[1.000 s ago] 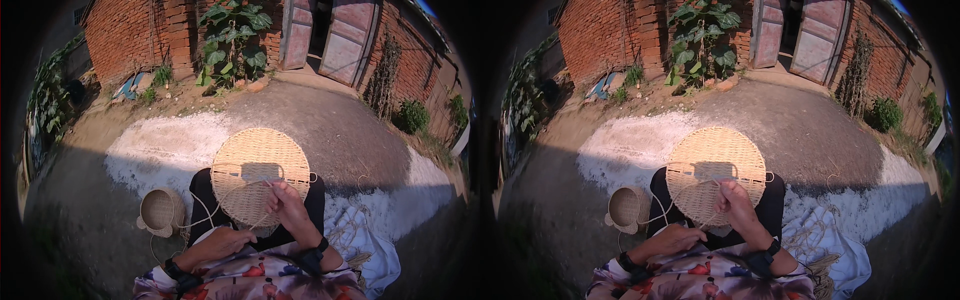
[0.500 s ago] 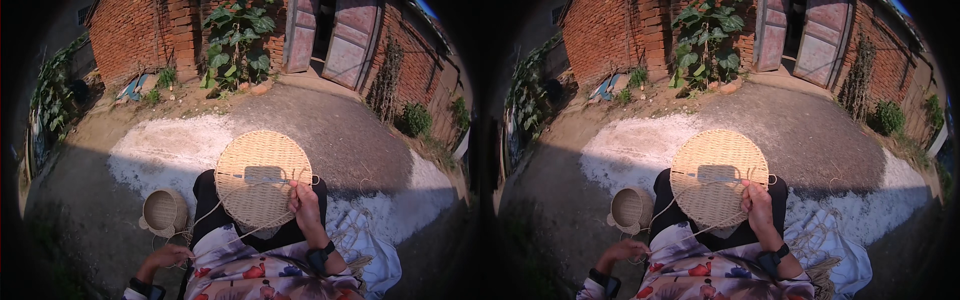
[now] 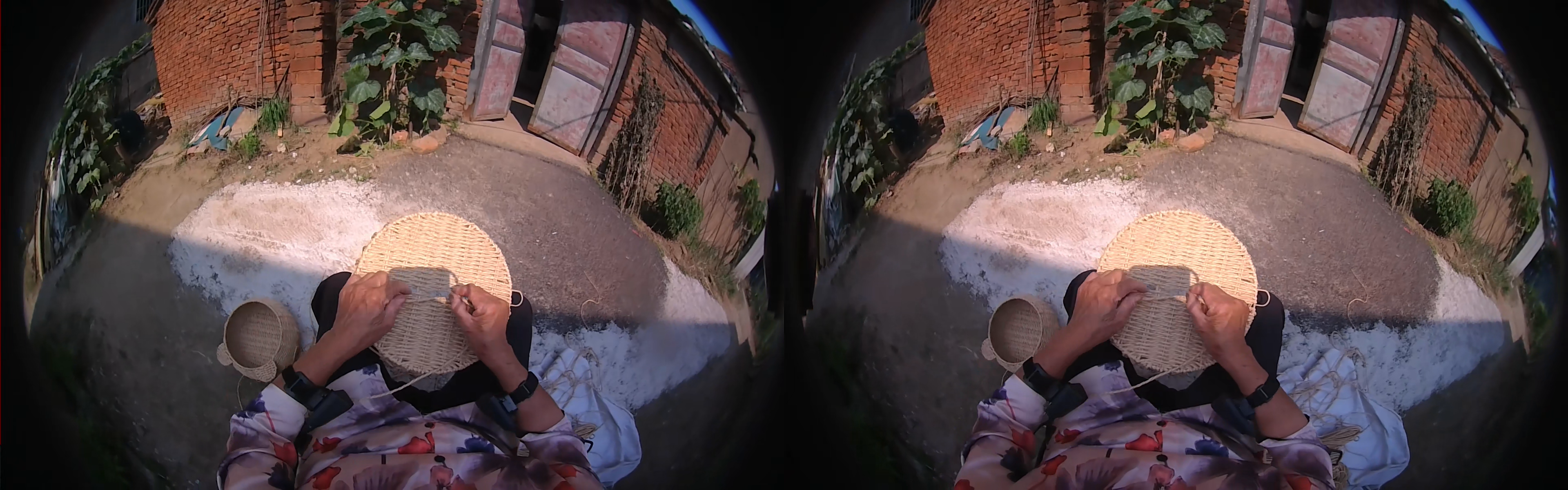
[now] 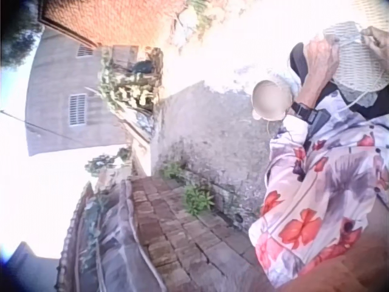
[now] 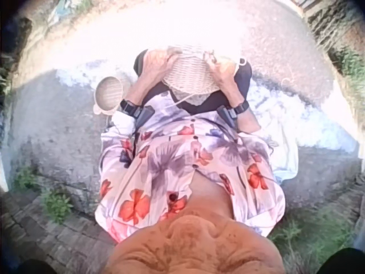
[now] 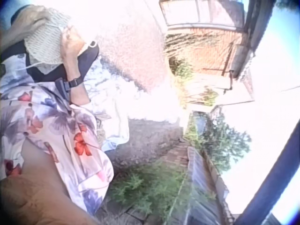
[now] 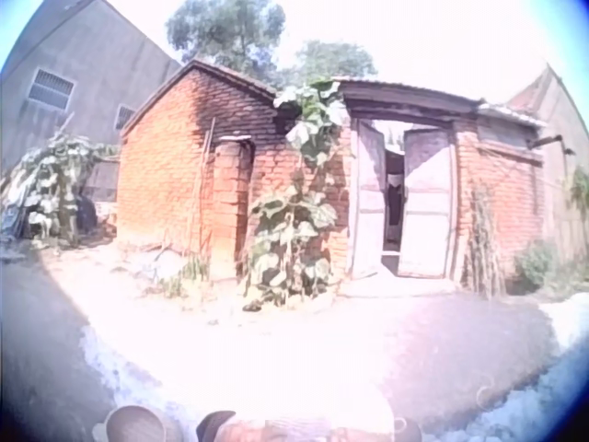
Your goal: Weaving a circular bamboo or straw basket base by hand.
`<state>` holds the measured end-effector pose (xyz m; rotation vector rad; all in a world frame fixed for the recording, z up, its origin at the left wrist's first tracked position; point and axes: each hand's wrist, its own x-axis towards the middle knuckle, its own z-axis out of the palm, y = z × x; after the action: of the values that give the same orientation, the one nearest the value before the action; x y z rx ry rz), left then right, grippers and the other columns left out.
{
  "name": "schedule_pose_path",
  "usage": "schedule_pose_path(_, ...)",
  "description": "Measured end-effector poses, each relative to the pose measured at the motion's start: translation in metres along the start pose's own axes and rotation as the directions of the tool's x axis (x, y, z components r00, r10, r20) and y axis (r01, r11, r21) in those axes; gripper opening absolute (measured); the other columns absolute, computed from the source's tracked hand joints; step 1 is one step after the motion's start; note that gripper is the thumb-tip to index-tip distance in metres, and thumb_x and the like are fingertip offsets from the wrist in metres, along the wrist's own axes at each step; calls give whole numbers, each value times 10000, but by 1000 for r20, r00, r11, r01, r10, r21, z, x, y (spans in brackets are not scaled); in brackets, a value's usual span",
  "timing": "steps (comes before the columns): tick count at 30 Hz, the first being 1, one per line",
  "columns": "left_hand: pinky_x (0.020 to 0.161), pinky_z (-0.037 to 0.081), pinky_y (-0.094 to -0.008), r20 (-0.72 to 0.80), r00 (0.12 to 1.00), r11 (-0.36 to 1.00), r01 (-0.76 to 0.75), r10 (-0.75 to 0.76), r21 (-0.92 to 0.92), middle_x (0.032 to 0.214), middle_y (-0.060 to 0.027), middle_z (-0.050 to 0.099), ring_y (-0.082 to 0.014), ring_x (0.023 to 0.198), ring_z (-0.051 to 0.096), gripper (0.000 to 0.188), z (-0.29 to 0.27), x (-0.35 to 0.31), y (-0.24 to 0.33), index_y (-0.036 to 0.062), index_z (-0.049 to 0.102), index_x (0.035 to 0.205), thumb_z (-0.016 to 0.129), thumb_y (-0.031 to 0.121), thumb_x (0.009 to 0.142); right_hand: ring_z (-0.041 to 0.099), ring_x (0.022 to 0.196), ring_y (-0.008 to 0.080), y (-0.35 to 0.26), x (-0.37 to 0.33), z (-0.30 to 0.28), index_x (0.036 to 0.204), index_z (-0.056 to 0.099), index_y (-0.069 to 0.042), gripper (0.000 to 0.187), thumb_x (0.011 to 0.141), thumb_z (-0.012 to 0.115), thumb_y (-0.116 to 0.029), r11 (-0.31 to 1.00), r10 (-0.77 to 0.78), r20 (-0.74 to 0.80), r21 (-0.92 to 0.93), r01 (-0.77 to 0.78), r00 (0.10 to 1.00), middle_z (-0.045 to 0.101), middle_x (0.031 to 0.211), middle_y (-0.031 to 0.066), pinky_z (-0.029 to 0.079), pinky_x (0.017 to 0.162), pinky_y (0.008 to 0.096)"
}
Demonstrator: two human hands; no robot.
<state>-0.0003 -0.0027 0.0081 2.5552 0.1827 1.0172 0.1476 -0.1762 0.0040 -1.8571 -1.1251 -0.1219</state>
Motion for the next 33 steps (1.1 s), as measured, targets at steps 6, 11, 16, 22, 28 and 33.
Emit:
schedule_pose_path(6,605,413,-394,-6,993,986,-112,114,126,769,-53,593,-229,726,622,157,27,8,-3,167,699,948,696,135,795,661,617,267,5,2,6,826,652,-52,82,846,674,-128,991,-122,-32,-58,120,992,656,736,121,518,575,357)
schedule_pose_path(11,622,380,-389,23,994,972,-107,104,208,750,-28,566,-218,703,577,139,33,4,-3,199,709,951,698,153,820,648,608,292,6,3,9,806,635,-56,86,843,669,-126,962,-226,-6,-161,222,974,637,717,125,512,562,386)
schedule_pose_path(16,611,362,-386,-43,993,988,-104,110,116,711,-10,517,-208,662,548,155,31,5,-1,208,699,964,681,144,824,638,594,299,1,3,9,789,605,-47,95,828,672,-102,948,-253,1,-201,248,967,616,691,132,506,551,401)
schedule_pose_path(22,612,383,-384,33,983,965,-186,183,182,741,-22,566,-229,652,579,165,28,8,1,180,685,972,665,112,823,639,591,305,1,1,14,808,601,-58,85,822,677,-94,936,-281,31,-212,281,959,615,685,132,504,544,404)
schedule_pose_path(28,618,445,-403,-98,995,997,40,-33,64,749,-51,604,-253,723,647,142,28,9,0,147,678,939,681,118,800,634,598,344,7,5,25,874,603,-84,79,848,647,-145,940,-199,80,-268,213,977,626,679,141,503,565,450)
schedule_pose_path(33,638,459,-399,-56,998,992,-10,17,125,770,-48,609,-242,718,641,91,27,4,0,141,684,881,698,141,791,665,640,324,8,10,31,933,630,-104,111,863,634,-190,927,-141,184,-320,195,973,647,684,148,514,589,446)
